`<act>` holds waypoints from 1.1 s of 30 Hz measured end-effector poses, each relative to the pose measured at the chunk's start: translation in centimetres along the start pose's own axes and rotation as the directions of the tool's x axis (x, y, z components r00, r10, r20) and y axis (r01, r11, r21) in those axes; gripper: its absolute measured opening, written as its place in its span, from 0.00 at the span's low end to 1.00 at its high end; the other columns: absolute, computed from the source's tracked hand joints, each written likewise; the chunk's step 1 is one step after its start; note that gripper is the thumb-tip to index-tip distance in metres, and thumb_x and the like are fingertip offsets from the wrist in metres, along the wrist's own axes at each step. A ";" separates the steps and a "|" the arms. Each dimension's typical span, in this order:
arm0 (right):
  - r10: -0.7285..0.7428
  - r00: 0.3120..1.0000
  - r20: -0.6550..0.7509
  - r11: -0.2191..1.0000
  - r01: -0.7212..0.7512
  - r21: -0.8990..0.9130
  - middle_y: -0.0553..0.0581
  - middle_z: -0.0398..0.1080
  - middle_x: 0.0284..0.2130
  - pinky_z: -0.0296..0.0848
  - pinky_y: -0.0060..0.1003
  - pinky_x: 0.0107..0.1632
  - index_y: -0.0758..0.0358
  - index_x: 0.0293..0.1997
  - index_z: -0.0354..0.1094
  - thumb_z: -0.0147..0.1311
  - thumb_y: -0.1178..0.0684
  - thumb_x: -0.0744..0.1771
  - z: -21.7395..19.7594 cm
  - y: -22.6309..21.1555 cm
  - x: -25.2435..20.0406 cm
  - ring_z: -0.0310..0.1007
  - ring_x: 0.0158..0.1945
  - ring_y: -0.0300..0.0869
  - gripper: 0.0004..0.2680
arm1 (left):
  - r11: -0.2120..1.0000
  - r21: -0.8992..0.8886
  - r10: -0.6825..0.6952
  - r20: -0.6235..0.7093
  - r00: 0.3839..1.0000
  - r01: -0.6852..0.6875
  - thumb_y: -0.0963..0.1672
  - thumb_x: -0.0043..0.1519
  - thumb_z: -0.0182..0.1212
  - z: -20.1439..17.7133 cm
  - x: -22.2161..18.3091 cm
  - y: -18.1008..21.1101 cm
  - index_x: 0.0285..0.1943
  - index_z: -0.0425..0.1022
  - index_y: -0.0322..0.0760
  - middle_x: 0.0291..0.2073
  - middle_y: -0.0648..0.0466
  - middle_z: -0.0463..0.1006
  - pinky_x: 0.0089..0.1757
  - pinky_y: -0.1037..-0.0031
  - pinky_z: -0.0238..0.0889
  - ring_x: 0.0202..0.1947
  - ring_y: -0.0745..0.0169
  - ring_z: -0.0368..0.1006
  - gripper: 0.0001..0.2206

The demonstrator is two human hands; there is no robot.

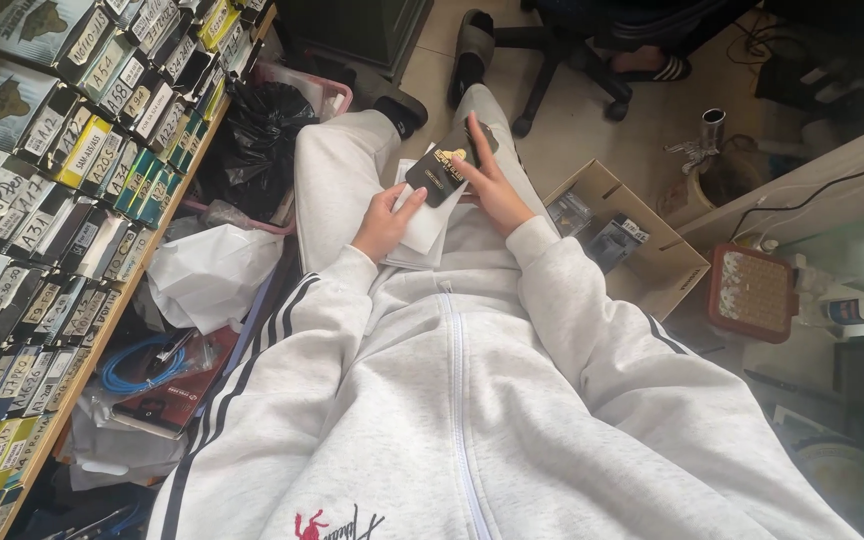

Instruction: Packaging mobile phone screen protectors into protective sleeves and retail boxes.

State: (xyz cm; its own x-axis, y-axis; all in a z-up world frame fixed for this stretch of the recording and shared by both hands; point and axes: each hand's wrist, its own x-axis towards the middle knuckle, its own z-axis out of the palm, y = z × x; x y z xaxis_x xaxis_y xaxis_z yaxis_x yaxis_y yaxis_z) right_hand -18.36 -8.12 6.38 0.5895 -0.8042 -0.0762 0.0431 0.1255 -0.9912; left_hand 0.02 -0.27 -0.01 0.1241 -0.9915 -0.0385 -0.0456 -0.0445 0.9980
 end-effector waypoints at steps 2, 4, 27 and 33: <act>0.063 0.980 0.187 0.993 -0.043 -0.109 0.62 0.34 0.76 0.76 0.47 0.59 0.24 0.75 0.37 0.52 0.44 0.71 0.7 -0.4 -0.2 0.69 0.63 0.59 0.26 | 1.000 0.000 -0.012 -0.027 1.000 0.012 0.52 0.68 0.60 -0.1 0.0 0.0 0.44 0.80 0.44 0.34 0.54 0.82 0.49 0.67 0.68 0.38 0.65 0.76 0.12; 0.125 0.957 0.260 0.982 -0.083 -0.167 0.63 0.51 0.68 0.74 0.46 0.59 0.31 0.74 0.43 0.52 0.43 0.70 1.0 -1.0 -0.8 0.71 0.60 0.53 0.24 | 1.000 -0.019 -0.010 -0.046 0.999 0.009 0.51 0.69 0.60 -0.7 1.1 -2.6 0.44 0.80 0.44 0.34 0.55 0.81 0.49 0.68 0.68 0.38 0.66 0.75 0.11; 0.165 0.917 0.362 0.970 -0.085 -0.227 0.64 0.74 0.51 0.73 0.42 0.57 0.44 0.74 0.52 0.52 0.44 0.69 0.7 -1.4 -0.8 0.75 0.51 0.46 0.22 | 1.000 -0.012 0.006 -0.080 0.997 -0.007 0.51 0.69 0.59 -0.1 -0.5 0.9 0.41 0.79 0.43 0.31 0.55 0.79 0.48 0.65 0.67 0.38 0.65 0.73 0.12; 0.034 0.994 0.105 0.997 -0.027 -0.067 0.63 0.55 0.70 0.75 0.44 0.56 0.28 0.76 0.35 0.51 0.43 0.71 0.6 -1.2 -0.6 0.75 0.55 0.47 0.26 | 1.000 -0.009 -0.018 -0.066 0.998 0.018 0.52 0.69 0.59 0.6 -1.3 3.5 0.40 0.79 0.44 0.30 0.56 0.78 0.46 0.68 0.68 0.36 0.67 0.74 0.12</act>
State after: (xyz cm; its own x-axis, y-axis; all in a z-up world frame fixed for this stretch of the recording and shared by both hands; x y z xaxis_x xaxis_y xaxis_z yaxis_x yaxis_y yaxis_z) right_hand -18.24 -7.41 7.69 0.6720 -0.7340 -0.0979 -0.0272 0.1076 -0.9938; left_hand -0.88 0.78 3.53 0.1896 -0.9804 -0.0535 -0.0345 -0.0611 0.9975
